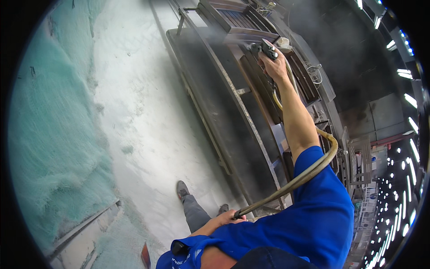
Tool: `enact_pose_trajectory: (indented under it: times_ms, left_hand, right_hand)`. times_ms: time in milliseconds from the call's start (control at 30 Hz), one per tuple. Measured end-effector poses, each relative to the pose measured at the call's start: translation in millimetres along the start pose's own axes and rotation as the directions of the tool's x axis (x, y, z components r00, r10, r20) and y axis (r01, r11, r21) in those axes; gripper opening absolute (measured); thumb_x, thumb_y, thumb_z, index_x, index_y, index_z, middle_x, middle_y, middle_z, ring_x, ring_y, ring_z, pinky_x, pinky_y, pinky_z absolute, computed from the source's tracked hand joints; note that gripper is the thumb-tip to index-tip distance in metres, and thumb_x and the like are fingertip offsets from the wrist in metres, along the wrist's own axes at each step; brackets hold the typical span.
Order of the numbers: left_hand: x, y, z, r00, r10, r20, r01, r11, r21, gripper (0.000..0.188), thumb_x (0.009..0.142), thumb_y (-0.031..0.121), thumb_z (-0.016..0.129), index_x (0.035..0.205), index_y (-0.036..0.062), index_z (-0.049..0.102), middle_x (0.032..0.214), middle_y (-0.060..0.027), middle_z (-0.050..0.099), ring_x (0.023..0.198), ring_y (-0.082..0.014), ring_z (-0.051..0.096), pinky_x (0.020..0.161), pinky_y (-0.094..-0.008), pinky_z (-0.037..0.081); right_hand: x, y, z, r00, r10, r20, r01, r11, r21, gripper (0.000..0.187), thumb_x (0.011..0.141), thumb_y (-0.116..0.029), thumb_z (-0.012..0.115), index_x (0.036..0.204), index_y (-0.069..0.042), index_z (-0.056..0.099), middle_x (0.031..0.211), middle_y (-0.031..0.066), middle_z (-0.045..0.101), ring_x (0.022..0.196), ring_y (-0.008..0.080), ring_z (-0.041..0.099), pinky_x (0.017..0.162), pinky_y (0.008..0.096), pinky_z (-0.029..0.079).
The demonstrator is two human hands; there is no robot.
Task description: The person uses a spray gun connected to a hose to apply a coating to wooden furniture pieces arranged on a metal rack. They move around the rack to cover different surfaces and sides of the furniture.
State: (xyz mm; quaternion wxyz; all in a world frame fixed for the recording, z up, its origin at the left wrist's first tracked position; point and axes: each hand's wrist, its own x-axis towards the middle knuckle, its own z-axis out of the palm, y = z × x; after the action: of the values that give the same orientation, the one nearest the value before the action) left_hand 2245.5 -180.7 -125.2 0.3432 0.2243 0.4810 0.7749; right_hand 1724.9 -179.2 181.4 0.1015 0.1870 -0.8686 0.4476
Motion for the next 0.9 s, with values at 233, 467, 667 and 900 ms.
enact_pose_trajectory:
  times_ms: [233, 467, 667, 900]
  left_hand:
    - [-1, -13, -10, 1.000, 0.020, -0.013, -0.020, 1.000, -0.023, 0.017, 0.097, 0.022, 0.074, 0.102, 0.0056, 0.072, 0.096, -0.0032, 0.073, 0.091, -0.0141, 0.066, 0.086, -0.0325, 0.052]
    - [10, 8, -19, 0.998, 0.068, 0.017, -0.069, 0.997, 0.046, 0.020, 0.096, 0.021, 0.074, 0.106, 0.0038, 0.069, 0.094, -0.0079, 0.071, 0.086, -0.0157, 0.064, 0.081, -0.0321, 0.051]
    - [4, 64, -36, 0.993, 0.008, 0.120, -0.003, 0.999, -0.042, 0.028, 0.077, 0.005, 0.069, 0.105, 0.0033, 0.067, 0.092, -0.0104, 0.067, 0.086, -0.0206, 0.061, 0.082, -0.0337, 0.047]
    - [20, 65, -38, 0.994, -0.004, -0.112, 0.001, 1.000, -0.026, 0.024, 0.082, 0.010, 0.071, 0.105, 0.0033, 0.066, 0.091, -0.0116, 0.067, 0.082, -0.0237, 0.061, 0.079, -0.0348, 0.048]
  right_hand:
    - [6, 6, -37, 0.920, 0.071, -0.386, -0.103, 0.993, -0.062, 0.052, 0.094, -0.017, 0.070, 0.146, -0.020, 0.062, 0.078, 0.0033, 0.071, 0.065, 0.0102, 0.066, 0.065, 0.0299, 0.054]
    - [-26, 2, -36, 0.995, 0.057, -0.084, -0.059, 0.998, -0.026, 0.055, 0.093, -0.012, 0.072, 0.146, -0.020, 0.061, 0.084, 0.0017, 0.071, 0.069, 0.0075, 0.064, 0.063, 0.0281, 0.052]
    - [2, 1, 10, 0.988, -0.152, -0.021, 0.146, 0.976, -0.162, 0.054, 0.092, -0.013, 0.071, 0.144, -0.021, 0.062, 0.116, 0.0182, 0.076, 0.108, 0.0287, 0.074, 0.092, 0.0368, 0.055]
    - [130, -3, 94, 0.773, -0.176, 0.610, 0.610, 0.472, -0.637, 0.061, 0.087, -0.008, 0.055, 0.140, -0.035, 0.064, 0.115, 0.0214, 0.073, 0.106, 0.0414, 0.071, 0.092, 0.0501, 0.059]
